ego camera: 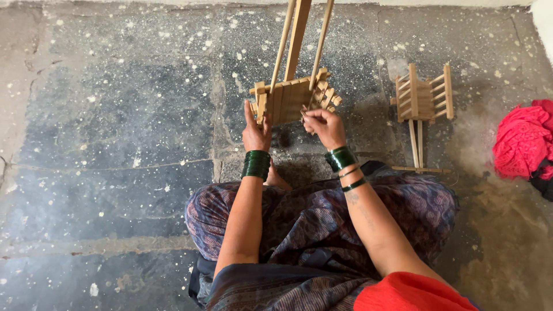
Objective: The person sits on the floor assembling a small wooden handloom/spinning frame. They insert and press wooden slats and pegs into the frame, rotate and reposition the frame to work on different sides, fit cross pieces together by hand, and finally lay the assembled frame flat on the floor next to a second similar wooden frame.
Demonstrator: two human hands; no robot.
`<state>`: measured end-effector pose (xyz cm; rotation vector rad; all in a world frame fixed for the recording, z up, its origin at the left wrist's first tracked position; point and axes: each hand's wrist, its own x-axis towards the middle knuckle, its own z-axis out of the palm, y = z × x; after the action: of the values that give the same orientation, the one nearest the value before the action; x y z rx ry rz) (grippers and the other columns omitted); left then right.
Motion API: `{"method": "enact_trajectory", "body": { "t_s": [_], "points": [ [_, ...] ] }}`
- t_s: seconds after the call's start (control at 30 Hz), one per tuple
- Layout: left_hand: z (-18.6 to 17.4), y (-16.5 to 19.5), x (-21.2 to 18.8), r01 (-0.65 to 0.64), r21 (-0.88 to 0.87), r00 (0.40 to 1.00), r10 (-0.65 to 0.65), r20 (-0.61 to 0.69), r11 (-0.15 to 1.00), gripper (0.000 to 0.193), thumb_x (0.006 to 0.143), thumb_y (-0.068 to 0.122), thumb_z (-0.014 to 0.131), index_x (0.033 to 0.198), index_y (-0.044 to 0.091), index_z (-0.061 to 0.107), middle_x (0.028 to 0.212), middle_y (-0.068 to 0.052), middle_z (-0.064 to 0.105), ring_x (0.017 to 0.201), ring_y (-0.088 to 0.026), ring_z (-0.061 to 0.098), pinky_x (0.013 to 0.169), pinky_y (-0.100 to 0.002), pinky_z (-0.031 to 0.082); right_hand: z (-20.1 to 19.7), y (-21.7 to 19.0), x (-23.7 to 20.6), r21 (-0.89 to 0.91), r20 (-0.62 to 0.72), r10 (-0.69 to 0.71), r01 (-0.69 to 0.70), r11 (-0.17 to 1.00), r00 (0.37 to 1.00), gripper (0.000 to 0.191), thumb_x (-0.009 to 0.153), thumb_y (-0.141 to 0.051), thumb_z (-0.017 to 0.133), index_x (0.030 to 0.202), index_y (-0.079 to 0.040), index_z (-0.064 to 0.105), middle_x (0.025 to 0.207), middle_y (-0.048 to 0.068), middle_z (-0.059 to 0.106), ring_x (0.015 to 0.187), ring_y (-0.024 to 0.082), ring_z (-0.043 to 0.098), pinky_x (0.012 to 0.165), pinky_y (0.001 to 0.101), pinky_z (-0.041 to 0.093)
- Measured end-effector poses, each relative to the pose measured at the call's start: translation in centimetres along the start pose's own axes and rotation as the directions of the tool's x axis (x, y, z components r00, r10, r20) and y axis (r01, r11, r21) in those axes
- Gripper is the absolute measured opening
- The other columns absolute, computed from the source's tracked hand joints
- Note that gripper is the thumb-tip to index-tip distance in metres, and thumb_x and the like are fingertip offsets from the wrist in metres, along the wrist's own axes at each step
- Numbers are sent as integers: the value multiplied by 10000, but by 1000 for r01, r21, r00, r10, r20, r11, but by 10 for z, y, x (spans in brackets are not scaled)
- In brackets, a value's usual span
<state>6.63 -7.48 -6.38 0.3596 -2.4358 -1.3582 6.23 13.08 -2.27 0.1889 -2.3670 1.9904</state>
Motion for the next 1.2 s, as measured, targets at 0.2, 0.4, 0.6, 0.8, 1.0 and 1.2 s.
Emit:
{"method": "enact_trajectory", "body": {
  "t_s": [0.2,0.4,0.6,0.8,1.0,1.2],
  "points": [
    [-9,0,4,10,168,997,-22,70,986,795,926,554,625,1578,315,237,867,-207,745,774,-400,736,624,-483,599,-10,18,-25,-37,-76,101,-104,994,992,126,924,-172,733,958,-50,728,867,81,766,701,111,725,630,252,616],
    [-11,0,1,97,227,991,-116,71,969,728,876,532,687,1522,405,378,874,-192,747,806,-390,737,674,-479,592,-12,28,-32,-282,-147,51,-91,955,988,128,864,-176,791,901,-59,754,861,67,777,706,110,715,647,261,576],
    [-8,-3,-1,70,201,995,-83,55,977,744,870,509,716,1517,422,360,888,-190,750,819,-405,725,679,-499,576,-9,26,-36,-245,-149,108,-143,959,983,117,857,-149,789,895,-49,743,825,58,767,697,103,700,645,263,559],
    [-4,-10,-4,63,218,994,-82,79,974,734,922,468,675,1556,422,308,743,-152,730,689,-347,731,593,-460,565,-5,26,-38,-90,-94,198,-206,974,976,302,870,-38,705,1162,-90,647,840,50,722,668,104,682,588,259,559],
    [-1,-15,-3,26,228,994,-50,99,973,714,943,423,680,1554,398,311,744,-160,726,680,-382,702,588,-492,549,-8,44,-39,-74,-30,128,-130,989,991,150,954,-16,651,1074,-29,740,897,60,748,722,112,689,652,255,566],
    [-14,-25,6,-119,120,970,90,227,986,798,933,374,664,1596,291,227,810,-183,742,736,-382,721,656,-478,584,-6,50,-48,-179,-9,81,-81,981,997,165,910,-23,676,1019,-101,773,977,77,763,758,130,729,657,256,607]
  ]
}}
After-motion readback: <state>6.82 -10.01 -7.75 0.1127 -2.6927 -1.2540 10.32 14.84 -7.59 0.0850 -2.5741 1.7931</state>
